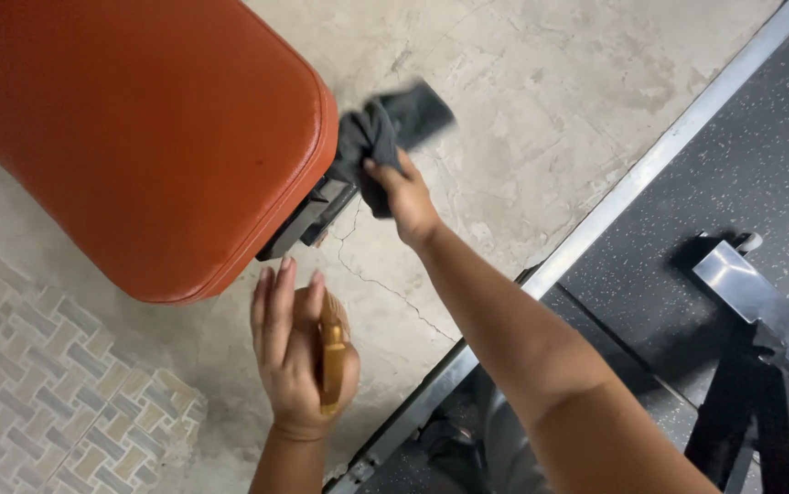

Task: Cleaning and wiping down gym weight machines using a spray bottle and cloth.

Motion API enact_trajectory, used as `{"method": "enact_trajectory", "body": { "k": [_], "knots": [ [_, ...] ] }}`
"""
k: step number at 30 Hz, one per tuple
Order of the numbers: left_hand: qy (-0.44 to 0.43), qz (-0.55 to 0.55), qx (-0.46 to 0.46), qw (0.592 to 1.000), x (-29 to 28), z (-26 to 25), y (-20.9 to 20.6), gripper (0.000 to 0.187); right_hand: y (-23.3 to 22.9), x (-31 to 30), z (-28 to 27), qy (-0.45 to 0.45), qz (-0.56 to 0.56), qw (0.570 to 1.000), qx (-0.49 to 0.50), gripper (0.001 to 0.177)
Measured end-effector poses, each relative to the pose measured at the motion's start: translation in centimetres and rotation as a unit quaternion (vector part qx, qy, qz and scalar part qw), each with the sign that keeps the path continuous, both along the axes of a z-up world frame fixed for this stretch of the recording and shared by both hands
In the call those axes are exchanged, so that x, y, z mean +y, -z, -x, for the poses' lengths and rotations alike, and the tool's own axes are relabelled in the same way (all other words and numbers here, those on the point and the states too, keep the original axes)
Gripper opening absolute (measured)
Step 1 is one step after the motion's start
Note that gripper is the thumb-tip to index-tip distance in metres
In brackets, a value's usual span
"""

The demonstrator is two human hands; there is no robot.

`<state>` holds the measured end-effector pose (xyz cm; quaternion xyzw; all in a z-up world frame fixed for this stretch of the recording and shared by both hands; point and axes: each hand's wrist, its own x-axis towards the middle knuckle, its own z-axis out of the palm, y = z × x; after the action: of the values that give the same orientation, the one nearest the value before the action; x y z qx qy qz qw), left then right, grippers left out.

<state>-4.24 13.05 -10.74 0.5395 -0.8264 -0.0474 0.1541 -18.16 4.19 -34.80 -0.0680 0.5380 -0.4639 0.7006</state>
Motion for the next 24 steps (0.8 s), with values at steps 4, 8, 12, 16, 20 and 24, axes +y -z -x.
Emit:
{"method": "enact_trajectory", "body": {
  "k": [4, 8, 12, 16, 20, 24],
  "knots": [
    [-0.051, -0.017, 0.051, 0.997, -0.9, 0.0, 1.2, 0.045, 0.3, -3.8, -3.7, 0.033, 0.095, 0.984, -0.146, 0.039],
    [-0.032, 0.036, 0.005, 0.999, -1.4, 0.1, 3.0, 0.039, 2.9, -2.6, -7.9, -0.131, 0.287, 0.94, 0.129, 0.055],
    [-0.039, 0.024, 0.02, 0.999, -0.3, 0.0, 5.2, 0.041, -1.2, 1.5, -7.3, -0.412, 0.419, 0.601, 0.542, 0.008],
    [-0.062, -0.005, 0.033, 0.998, 1.6, -0.3, 7.5, 0.039, 3.6, 7.3, -3.8, -0.365, 0.493, 0.674, 0.41, 0.044],
    [-0.094, -0.064, 0.069, 0.991, 1.3, -0.5, 8.1, 0.049, 1.7, 5.7, 1.2, -0.186, 0.37, 0.783, 0.464, 0.045],
    [-0.095, -0.058, 0.064, 0.992, 0.5, -0.8, 9.2, 0.051, -0.9, -0.7, 2.0, -0.096, 0.369, 0.819, 0.429, 0.05]
  ]
}}
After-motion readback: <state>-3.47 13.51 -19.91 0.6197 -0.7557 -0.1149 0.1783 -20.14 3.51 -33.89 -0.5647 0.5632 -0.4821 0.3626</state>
